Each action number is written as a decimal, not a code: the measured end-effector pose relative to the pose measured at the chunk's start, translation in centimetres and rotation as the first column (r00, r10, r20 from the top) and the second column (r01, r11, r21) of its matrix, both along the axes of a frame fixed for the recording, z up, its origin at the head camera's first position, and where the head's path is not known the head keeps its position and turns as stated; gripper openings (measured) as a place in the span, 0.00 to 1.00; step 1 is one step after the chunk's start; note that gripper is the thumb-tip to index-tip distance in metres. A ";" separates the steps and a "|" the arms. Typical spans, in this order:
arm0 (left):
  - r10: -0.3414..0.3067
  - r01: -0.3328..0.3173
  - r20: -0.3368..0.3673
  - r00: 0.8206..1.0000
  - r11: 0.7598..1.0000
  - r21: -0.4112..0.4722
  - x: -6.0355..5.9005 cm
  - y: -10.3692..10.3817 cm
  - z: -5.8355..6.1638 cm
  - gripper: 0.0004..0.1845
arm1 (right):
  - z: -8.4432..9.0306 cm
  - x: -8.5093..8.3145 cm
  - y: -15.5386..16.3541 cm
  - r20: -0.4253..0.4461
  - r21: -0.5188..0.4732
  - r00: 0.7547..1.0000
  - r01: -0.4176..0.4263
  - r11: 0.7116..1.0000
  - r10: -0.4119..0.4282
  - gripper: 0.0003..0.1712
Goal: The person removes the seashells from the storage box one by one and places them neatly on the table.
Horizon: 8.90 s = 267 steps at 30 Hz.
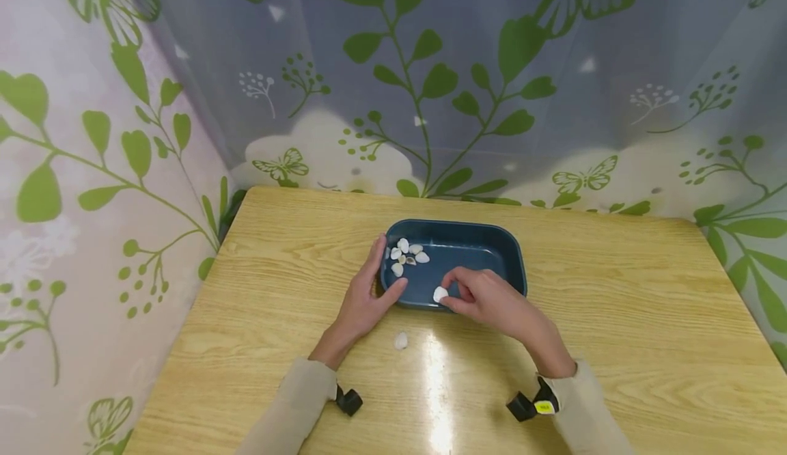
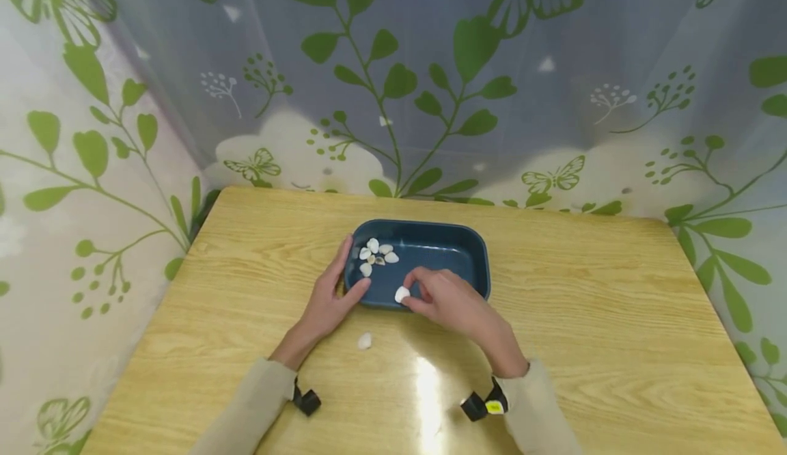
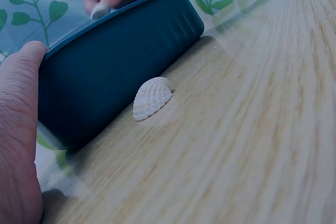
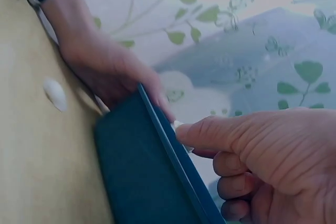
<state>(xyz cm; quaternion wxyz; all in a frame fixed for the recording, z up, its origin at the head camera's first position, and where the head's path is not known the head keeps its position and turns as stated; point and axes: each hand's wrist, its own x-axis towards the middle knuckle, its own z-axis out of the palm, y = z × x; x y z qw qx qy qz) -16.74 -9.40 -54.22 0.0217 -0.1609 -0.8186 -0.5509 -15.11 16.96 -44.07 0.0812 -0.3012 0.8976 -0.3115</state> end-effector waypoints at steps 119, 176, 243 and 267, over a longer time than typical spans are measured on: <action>0.000 0.000 0.000 1.000 1.000 0.011 -0.1 0.0 0.0 0.46 | -3.5 -5.9 -5.0 0.017 0.236 0.997 -0.078 0.969 0.076 0.06; -0.006 0.006 0.014 1.000 1.000 0.011 -0.2 -0.1 -0.1 0.47 | -3.6 -5.5 -2.7 0.097 0.198 0.995 -0.041 0.979 0.022 0.14; -0.006 0.006 0.008 1.000 1.000 0.005 -0.4 0.0 0.1 0.48 | -4.3 4.9 -0.3 -0.001 0.056 0.998 -0.064 0.996 0.064 0.09; -0.001 0.000 0.020 1.000 1.000 0.013 0.0 -0.1 0.1 0.47 | -2.7 4.6 0.1 -0.032 -0.037 0.997 -0.075 0.996 0.074 0.05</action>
